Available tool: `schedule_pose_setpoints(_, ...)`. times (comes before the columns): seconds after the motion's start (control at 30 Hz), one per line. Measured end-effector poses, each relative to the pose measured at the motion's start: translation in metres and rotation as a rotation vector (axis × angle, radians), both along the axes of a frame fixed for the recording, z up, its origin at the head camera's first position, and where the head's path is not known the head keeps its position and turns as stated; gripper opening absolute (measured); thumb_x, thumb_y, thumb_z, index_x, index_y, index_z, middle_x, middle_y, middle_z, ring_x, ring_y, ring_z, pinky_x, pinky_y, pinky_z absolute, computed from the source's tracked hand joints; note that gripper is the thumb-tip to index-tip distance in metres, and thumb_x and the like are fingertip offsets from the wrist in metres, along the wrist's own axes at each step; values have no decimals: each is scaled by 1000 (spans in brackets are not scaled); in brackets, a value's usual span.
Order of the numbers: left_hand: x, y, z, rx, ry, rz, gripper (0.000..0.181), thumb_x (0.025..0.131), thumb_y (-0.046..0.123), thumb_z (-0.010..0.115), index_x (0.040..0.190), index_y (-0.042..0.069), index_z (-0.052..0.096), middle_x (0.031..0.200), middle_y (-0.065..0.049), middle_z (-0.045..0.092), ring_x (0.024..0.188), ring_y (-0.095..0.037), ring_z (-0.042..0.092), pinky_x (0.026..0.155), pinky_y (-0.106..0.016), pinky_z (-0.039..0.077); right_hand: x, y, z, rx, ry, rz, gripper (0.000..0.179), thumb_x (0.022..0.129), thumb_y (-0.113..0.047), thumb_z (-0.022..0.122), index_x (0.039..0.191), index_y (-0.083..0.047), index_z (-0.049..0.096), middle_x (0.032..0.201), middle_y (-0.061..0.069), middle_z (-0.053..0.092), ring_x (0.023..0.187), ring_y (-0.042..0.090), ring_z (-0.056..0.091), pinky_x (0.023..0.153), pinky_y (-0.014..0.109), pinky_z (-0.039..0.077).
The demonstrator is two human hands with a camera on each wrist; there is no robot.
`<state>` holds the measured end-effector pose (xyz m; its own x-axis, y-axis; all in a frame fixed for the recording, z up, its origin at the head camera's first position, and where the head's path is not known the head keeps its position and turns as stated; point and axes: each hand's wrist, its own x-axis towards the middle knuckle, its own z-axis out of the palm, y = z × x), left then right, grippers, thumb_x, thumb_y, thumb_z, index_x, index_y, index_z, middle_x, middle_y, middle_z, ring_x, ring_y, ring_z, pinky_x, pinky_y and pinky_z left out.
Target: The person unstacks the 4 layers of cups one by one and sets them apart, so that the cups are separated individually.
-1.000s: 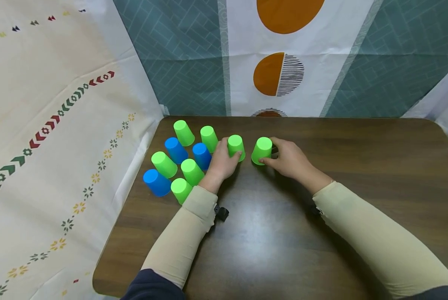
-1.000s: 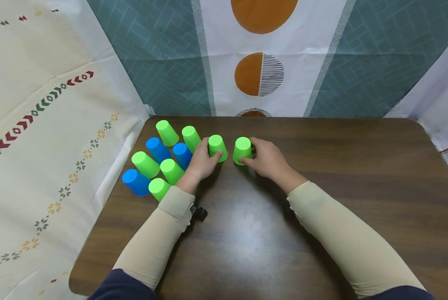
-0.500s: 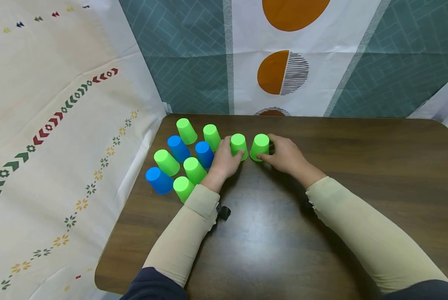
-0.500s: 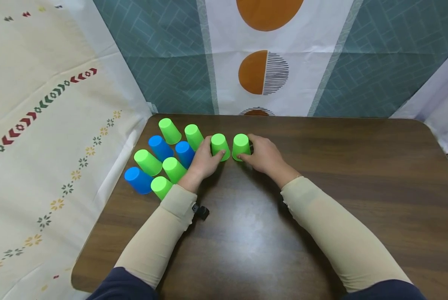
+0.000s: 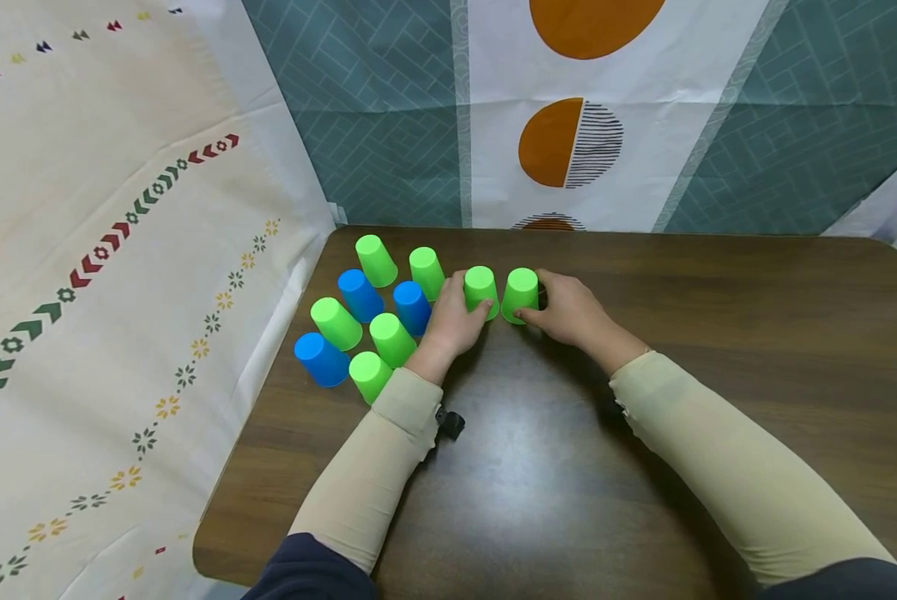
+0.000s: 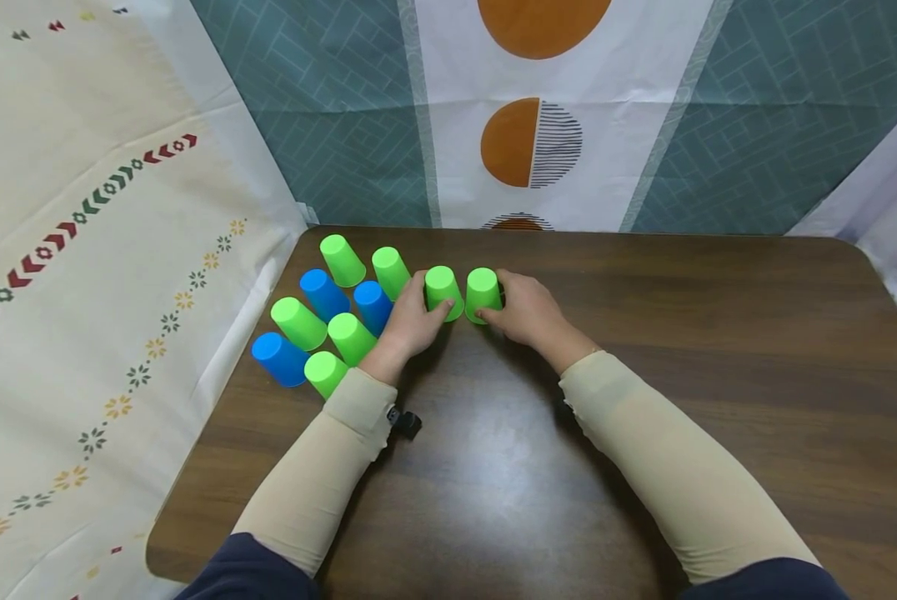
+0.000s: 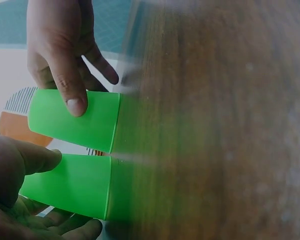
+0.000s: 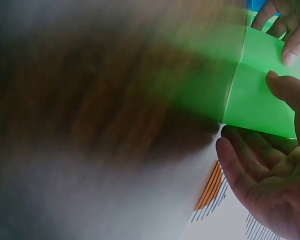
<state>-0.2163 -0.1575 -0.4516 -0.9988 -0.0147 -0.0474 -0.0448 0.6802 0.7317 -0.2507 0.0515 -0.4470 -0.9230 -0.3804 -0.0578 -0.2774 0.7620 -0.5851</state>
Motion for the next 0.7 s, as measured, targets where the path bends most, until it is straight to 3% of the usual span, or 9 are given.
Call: schedule_pose_setpoints(0.7, 0, 2, 0, 4, -7, 5, 61, 105, 26, 67, 154, 4, 38, 139, -17, 51, 127, -32, 56, 110, -49, 48, -1, -1, 3, 20, -17, 29, 67, 94, -34, 81, 145, 0, 53, 126, 18, 68, 115, 35, 65, 98, 53, 53)
